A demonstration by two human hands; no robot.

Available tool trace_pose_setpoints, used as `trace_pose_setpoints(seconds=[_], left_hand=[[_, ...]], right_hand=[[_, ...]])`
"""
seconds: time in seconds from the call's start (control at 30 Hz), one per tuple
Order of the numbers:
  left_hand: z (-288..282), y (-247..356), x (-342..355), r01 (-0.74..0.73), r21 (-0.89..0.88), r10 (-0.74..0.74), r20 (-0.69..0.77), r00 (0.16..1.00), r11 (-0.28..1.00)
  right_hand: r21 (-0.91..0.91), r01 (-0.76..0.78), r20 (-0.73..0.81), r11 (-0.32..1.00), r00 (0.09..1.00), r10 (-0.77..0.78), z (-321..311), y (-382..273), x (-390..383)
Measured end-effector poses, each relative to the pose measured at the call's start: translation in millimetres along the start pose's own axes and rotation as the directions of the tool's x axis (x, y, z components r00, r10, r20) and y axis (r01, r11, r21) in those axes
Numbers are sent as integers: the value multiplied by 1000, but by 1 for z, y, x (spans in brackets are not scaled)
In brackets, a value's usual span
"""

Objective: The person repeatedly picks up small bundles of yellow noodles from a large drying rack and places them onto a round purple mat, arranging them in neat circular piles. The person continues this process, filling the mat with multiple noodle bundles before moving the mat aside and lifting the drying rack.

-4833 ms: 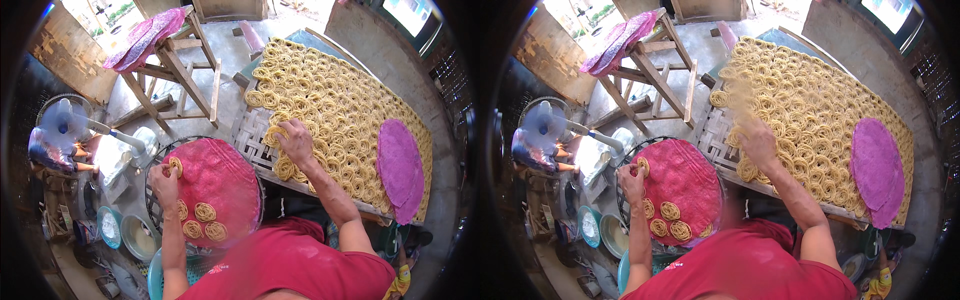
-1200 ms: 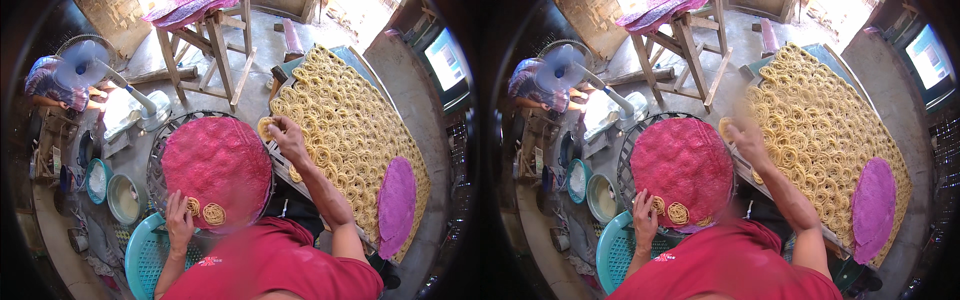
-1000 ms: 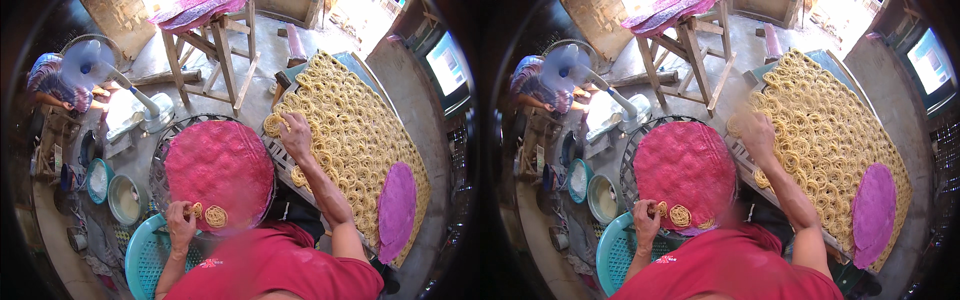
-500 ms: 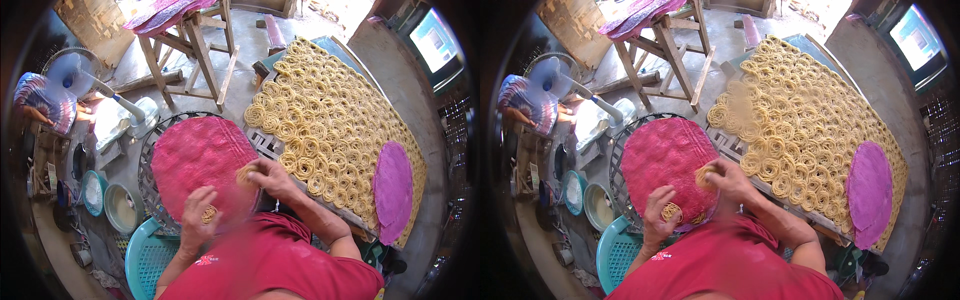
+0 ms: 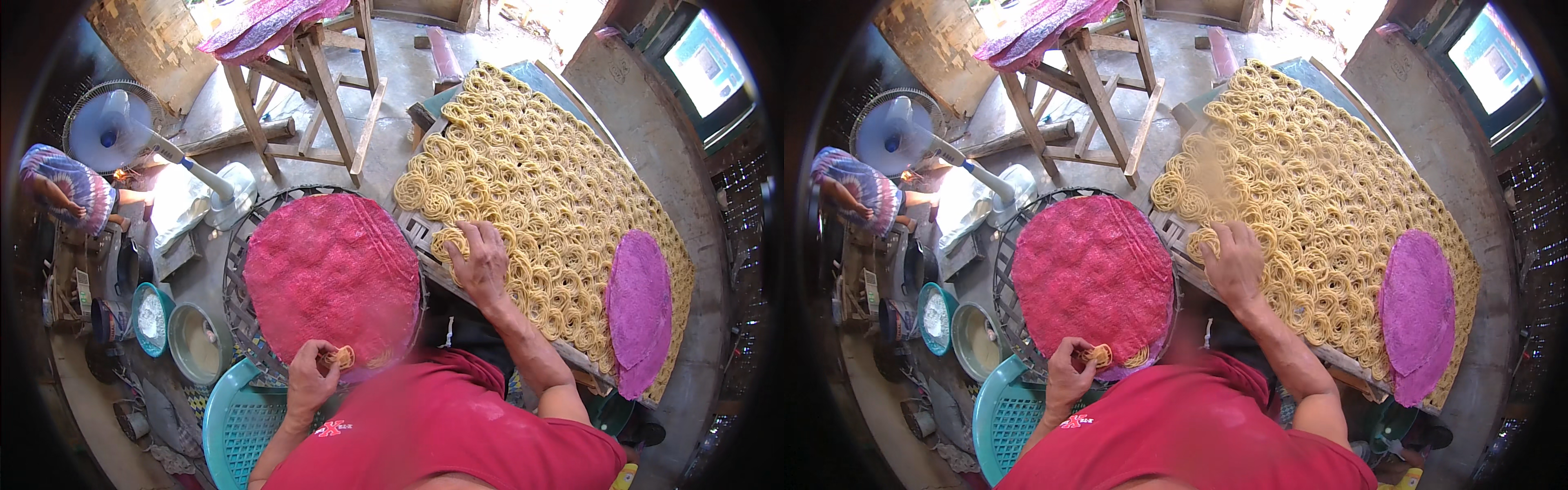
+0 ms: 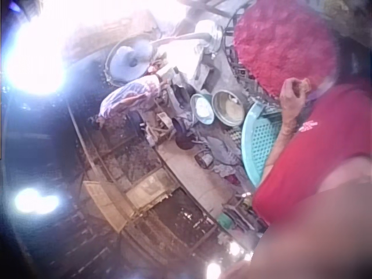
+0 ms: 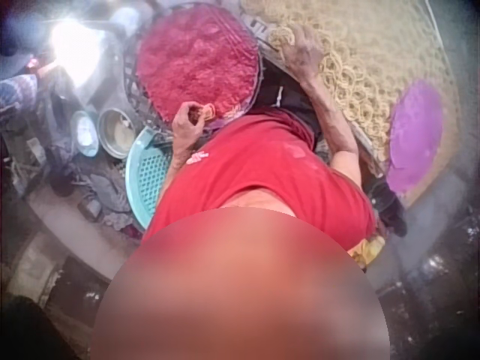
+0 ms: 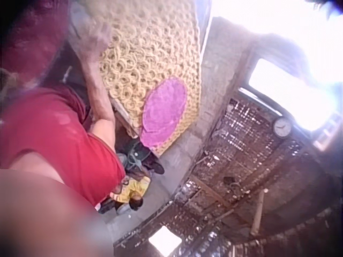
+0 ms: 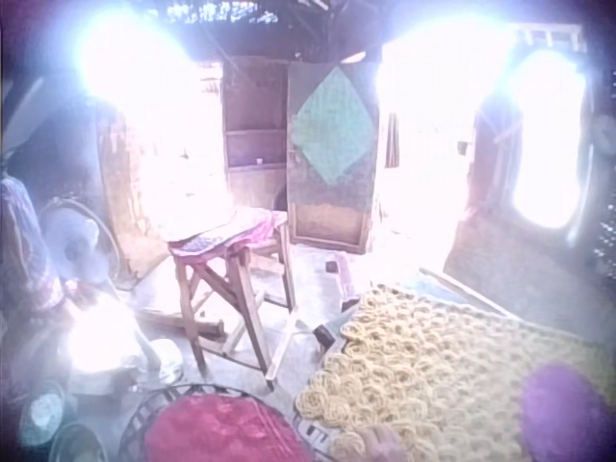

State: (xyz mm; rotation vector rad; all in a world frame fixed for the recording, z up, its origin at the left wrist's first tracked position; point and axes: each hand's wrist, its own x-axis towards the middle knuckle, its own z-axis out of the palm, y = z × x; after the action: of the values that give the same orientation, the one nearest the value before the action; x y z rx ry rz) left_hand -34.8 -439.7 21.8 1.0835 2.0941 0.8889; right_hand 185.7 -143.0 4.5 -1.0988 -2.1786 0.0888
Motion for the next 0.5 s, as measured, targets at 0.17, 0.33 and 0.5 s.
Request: trace_pose_setpoints(seconds=[0.17, 0.33, 0.5], left_hand=[[-6, 38, 11, -20, -227, 29, 33, 999, 974], [24, 77, 42, -431, -252, 463, 80, 883, 866], [27, 62, 52, -498, -29, 498, -19, 867, 867]], right_hand=[[375, -569, 734, 731, 665, 141, -37, -53, -23], [299, -944, 954, 138, 299, -17, -31, -65, -24], [539, -798, 771, 270, 596, 225, 3, -30, 1]])
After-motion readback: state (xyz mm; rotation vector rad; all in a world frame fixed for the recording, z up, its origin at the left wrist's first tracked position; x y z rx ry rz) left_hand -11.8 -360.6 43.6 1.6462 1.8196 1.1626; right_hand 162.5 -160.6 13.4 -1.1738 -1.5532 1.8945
